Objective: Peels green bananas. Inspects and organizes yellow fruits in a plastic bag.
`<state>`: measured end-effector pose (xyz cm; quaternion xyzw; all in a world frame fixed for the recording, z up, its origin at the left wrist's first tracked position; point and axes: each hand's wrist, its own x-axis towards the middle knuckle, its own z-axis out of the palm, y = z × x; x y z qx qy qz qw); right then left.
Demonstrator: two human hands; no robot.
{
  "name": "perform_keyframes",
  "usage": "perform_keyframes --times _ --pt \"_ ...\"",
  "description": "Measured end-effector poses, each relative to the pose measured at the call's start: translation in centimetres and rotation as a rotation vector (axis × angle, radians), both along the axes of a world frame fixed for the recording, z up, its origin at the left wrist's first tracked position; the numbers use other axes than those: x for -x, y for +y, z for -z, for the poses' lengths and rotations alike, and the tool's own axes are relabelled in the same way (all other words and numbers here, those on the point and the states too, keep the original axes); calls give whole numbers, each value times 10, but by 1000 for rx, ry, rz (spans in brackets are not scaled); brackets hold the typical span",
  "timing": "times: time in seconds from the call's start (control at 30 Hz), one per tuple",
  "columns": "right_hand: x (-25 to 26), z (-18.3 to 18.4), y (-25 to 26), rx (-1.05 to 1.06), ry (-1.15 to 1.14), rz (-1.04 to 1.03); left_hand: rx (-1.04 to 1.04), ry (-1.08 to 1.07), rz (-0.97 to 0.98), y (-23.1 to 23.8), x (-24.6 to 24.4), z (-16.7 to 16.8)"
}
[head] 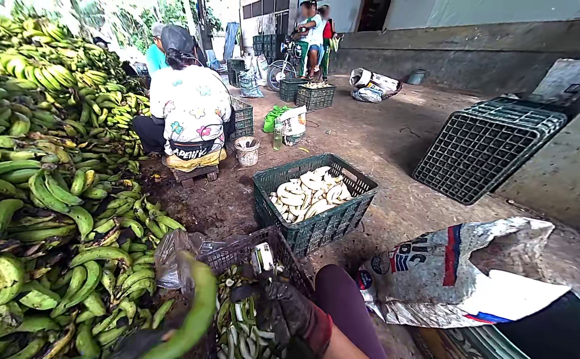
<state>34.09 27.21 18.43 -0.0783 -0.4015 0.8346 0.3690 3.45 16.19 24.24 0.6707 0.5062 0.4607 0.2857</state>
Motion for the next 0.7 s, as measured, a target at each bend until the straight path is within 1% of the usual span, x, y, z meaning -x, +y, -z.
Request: perform_keyframes --times 0.03,0.07,0.1,0.13,0.2,0.23,0.27,0.33,0.4,0.43,0.47,0.57,0.6,0.63,0.7 --pt "3 -6 -6 7 13 11 31 42 182 12 -10 -12" --pt "5 -13 -12 25 -13 72 79 40 323 22 -19 -19" --pt "7 -20 -16 47 -53 148 106 -9 397 30 -26 -20" --pt "8 -23 -18 65 -51 208 99 -103 405 35 -31 -16" --pt "13 -21 -23 70 58 332 26 -383 309 43 -50 0" --pt "19 -22 -27 85 94 416 6 -539 222 46 -67 9" --pt "27 -24 -32 116 86 503 35 -683 133 46 -86 15" --pt "40 -29 -40 173 -82 660 122 -869 -64 44 -123 21" --pt "44 -26 -43 194 -297 743 186 -964 -237 45 -134 28" --pt "42 -23 -45 177 -353 736 192 -976 -272 45 -131 31" --pt "35 -18 -48 127 -371 677 183 -974 -305 44 -127 32" --pt "13 -3 -54 -62 -318 385 153 -847 -416 40 -121 24" --pt "11 0 -57 -87 -290 298 150 -794 -420 38 -121 24" --pt "12 -1 -60 -95 -289 244 139 -755 -386 36 -120 27" --pt "17 -1 -61 -47 -323 231 92 -718 -285 34 -120 34"
